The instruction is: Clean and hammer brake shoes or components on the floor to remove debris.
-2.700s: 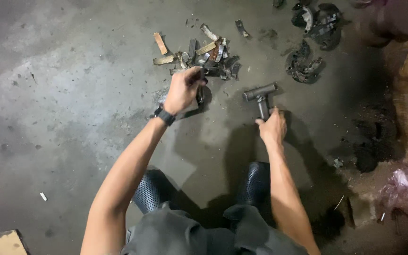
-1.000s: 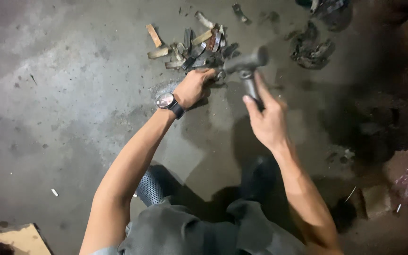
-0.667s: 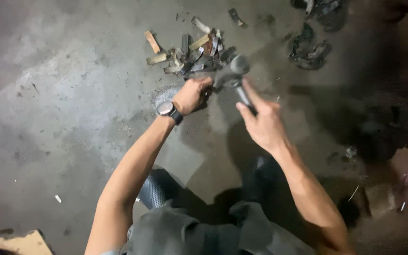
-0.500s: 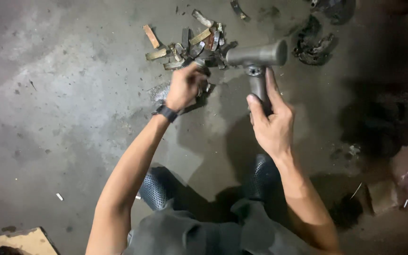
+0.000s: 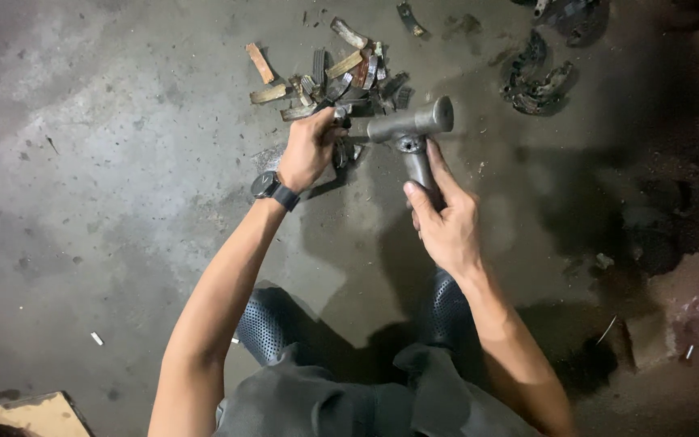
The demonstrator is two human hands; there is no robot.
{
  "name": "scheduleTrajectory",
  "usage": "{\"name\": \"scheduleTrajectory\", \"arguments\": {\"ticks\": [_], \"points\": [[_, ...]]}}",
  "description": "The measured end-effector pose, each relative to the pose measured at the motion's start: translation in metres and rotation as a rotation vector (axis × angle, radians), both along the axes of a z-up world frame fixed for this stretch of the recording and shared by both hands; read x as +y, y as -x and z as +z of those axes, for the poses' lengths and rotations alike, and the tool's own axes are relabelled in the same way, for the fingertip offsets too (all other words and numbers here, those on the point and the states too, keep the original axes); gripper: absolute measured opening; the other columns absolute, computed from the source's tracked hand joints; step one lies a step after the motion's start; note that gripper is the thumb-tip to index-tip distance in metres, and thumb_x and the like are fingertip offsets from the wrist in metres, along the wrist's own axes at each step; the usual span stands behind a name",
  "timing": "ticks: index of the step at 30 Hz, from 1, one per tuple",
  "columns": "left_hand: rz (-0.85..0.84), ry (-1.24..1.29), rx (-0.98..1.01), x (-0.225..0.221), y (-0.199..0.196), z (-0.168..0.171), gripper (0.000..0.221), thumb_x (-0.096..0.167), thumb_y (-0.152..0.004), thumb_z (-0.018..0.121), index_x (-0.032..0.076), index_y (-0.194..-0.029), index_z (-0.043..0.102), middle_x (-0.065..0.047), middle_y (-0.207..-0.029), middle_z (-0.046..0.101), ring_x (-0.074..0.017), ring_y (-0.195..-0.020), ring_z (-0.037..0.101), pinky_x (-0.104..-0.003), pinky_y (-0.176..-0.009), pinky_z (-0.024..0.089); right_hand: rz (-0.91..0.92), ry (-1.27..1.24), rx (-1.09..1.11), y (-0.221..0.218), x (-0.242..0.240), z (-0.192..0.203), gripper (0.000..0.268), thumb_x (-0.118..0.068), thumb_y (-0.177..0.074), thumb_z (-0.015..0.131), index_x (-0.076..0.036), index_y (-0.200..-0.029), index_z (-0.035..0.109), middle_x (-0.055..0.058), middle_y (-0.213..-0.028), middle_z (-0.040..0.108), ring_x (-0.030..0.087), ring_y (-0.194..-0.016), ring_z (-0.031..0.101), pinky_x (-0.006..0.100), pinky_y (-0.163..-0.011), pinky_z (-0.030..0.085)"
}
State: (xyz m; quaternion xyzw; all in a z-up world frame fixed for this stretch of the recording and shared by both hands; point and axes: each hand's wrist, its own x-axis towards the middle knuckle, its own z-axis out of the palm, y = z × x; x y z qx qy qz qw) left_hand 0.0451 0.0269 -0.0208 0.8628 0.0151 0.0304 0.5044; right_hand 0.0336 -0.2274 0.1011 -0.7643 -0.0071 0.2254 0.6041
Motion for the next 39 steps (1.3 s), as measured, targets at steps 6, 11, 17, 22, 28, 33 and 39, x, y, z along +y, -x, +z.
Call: {"name": "scheduleTrajectory", "arguments": {"ticks": [6,11,17,22,28,33,39], "points": [[-0.056,0.003,-0.053,-0.001,-0.004,0.007,0.021,-0.012,-0.085,0.065,-0.004,-0.100,0.053,-0.025,-0.091,0.061,-0.0465,-0.085,0.062,-0.042,-0.073,0.052,-0.010,0.000,0.014,-0.001,0.001,0.002,0.065,-0.009,-0.100,0.067,-0.015,-0.159,0.041,-0.003,-0.073,0.059,0.005,-0.056,0.055,0.023,-0.047,0.049],[-0.066,-0.001,-0.007,-0.003,-0.005,0.015,0.017,-0.010,-0.090,0.065,-0.004,-0.102,0.053,-0.023,-0.089,0.062,-0.0438,-0.080,0.062,-0.045,-0.071,0.049,-0.002,-0.008,0.046,-0.002,0.002,0.006,0.065,-0.009,-0.100,0.066,-0.017,-0.160,0.040,-0.003,-0.074,0.059,0.005,-0.056,0.054,0.022,-0.047,0.049],[-0.066,-0.010,-0.032,0.000,-0.003,0.004,0.018,-0.011,-0.089,0.064,-0.004,-0.100,0.052,-0.023,-0.089,0.061,-0.0421,-0.080,0.063,-0.045,-0.071,0.049,0.012,-0.016,0.053,-0.001,0.003,0.005,0.065,-0.009,-0.100,0.066,-0.018,-0.159,0.039,-0.002,-0.075,0.060,0.005,-0.055,0.055,0.022,-0.045,0.049],[-0.082,-0.009,-0.045,0.000,-0.005,0.011,0.019,-0.013,-0.088,0.064,-0.004,-0.102,0.055,-0.023,-0.092,0.063,-0.0429,-0.084,0.064,-0.045,-0.074,0.051,0.012,-0.003,0.050,-0.001,0.003,0.003,0.066,-0.009,-0.100,0.066,-0.018,-0.160,0.040,-0.001,-0.075,0.060,0.005,-0.055,0.055,0.023,-0.046,0.049],[-0.162,-0.034,-0.031,-0.001,-0.014,0.012,0.038,-0.014,-0.077,0.061,-0.004,-0.113,0.059,-0.024,-0.103,0.066,-0.0450,-0.092,0.066,-0.046,-0.080,0.053,0.091,0.046,-0.089,-0.016,0.003,0.007,0.066,-0.008,-0.101,0.065,-0.017,-0.160,0.037,0.002,-0.085,0.066,0.007,-0.058,0.060,0.025,-0.047,0.053],[-0.202,-0.047,0.006,-0.001,-0.017,0.007,0.036,-0.012,-0.079,0.064,-0.003,-0.113,0.060,-0.024,-0.105,0.066,-0.0464,-0.098,0.065,-0.046,-0.083,0.054,0.186,0.156,-0.410,-0.043,0.010,0.005,0.062,-0.008,-0.107,0.066,-0.013,-0.162,0.038,0.008,-0.097,0.072,0.011,-0.065,0.064,0.028,-0.051,0.052],[-0.201,-0.045,0.000,-0.001,-0.021,0.008,0.038,-0.014,-0.077,0.061,-0.003,-0.113,0.061,-0.024,-0.105,0.066,-0.0469,-0.099,0.063,-0.046,-0.084,0.054,0.363,0.404,-0.256,-0.077,0.018,0.017,0.061,-0.012,-0.102,0.065,-0.011,-0.158,0.042,0.013,-0.079,0.073,0.016,-0.052,0.062,0.031,-0.044,0.051]]}}
